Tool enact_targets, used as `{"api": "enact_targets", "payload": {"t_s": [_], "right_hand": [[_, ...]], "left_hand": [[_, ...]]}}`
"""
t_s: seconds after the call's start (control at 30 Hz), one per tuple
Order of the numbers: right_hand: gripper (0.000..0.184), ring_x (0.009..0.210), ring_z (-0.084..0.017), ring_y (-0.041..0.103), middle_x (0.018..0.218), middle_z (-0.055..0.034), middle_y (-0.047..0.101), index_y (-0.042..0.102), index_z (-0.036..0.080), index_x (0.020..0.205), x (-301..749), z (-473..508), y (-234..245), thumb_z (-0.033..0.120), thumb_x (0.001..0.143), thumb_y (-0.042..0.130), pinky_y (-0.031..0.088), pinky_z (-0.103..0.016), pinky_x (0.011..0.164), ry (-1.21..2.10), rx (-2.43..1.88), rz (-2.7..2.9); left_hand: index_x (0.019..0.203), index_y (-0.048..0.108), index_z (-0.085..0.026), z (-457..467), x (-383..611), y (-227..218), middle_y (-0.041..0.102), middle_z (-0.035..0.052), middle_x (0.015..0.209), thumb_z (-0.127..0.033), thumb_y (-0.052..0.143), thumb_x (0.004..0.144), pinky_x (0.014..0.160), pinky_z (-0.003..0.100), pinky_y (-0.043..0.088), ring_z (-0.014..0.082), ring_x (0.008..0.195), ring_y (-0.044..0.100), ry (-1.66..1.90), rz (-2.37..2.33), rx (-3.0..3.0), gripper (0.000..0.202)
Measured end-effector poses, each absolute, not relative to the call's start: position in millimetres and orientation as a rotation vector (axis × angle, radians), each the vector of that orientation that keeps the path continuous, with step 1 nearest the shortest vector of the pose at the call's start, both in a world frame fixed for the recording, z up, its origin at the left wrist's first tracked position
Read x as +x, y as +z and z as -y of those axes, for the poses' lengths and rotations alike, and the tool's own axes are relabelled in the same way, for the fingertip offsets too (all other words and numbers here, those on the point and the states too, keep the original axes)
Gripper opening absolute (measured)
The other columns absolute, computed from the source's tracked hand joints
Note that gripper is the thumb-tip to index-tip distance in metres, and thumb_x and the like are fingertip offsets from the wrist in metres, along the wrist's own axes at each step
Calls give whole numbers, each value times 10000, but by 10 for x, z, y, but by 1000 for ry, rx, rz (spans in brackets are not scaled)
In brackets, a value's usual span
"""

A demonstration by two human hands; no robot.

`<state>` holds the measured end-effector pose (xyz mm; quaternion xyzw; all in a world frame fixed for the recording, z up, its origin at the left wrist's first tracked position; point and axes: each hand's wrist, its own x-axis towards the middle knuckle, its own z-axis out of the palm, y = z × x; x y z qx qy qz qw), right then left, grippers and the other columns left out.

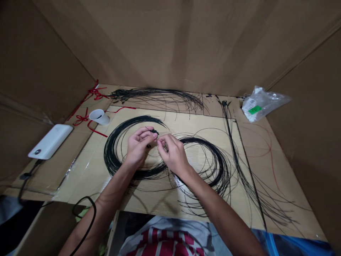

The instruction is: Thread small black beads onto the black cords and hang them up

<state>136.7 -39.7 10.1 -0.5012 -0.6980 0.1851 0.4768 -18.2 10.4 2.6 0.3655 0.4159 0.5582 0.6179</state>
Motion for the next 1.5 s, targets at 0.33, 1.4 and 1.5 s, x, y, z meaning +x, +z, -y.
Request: {"api": "enact_targets", "payload": {"t_s": [0.33,1.4,1.5], "right_hand": [[74,662,-158,549,821,-5,657,639,211,946,1360,398,131,171,1001,609,456,-296,674,516,-1243,1623],[121,641,-144,502,746,30,559,567,226,826,1208,504,115,126,890,594,423,-284,645,664,-1230,1693],[120,642,-142,500,744,35,548,565,225,825,1213,502,112,123,881,598,421,-286,655,671,-1225,1692]], "left_hand": [[908,836,-162,-73,-143,59,815,78,902,-346,1011,654,760,269,613,147,744,727,1312,-991,911,359],[897,841,-156,-121,-184,14,748,41,784,-482,966,725,670,230,525,114,673,629,1414,-1062,890,389],[916,845,-155,-131,-189,0,754,43,791,-486,969,722,660,225,521,113,676,631,1416,-1073,892,403]]}}
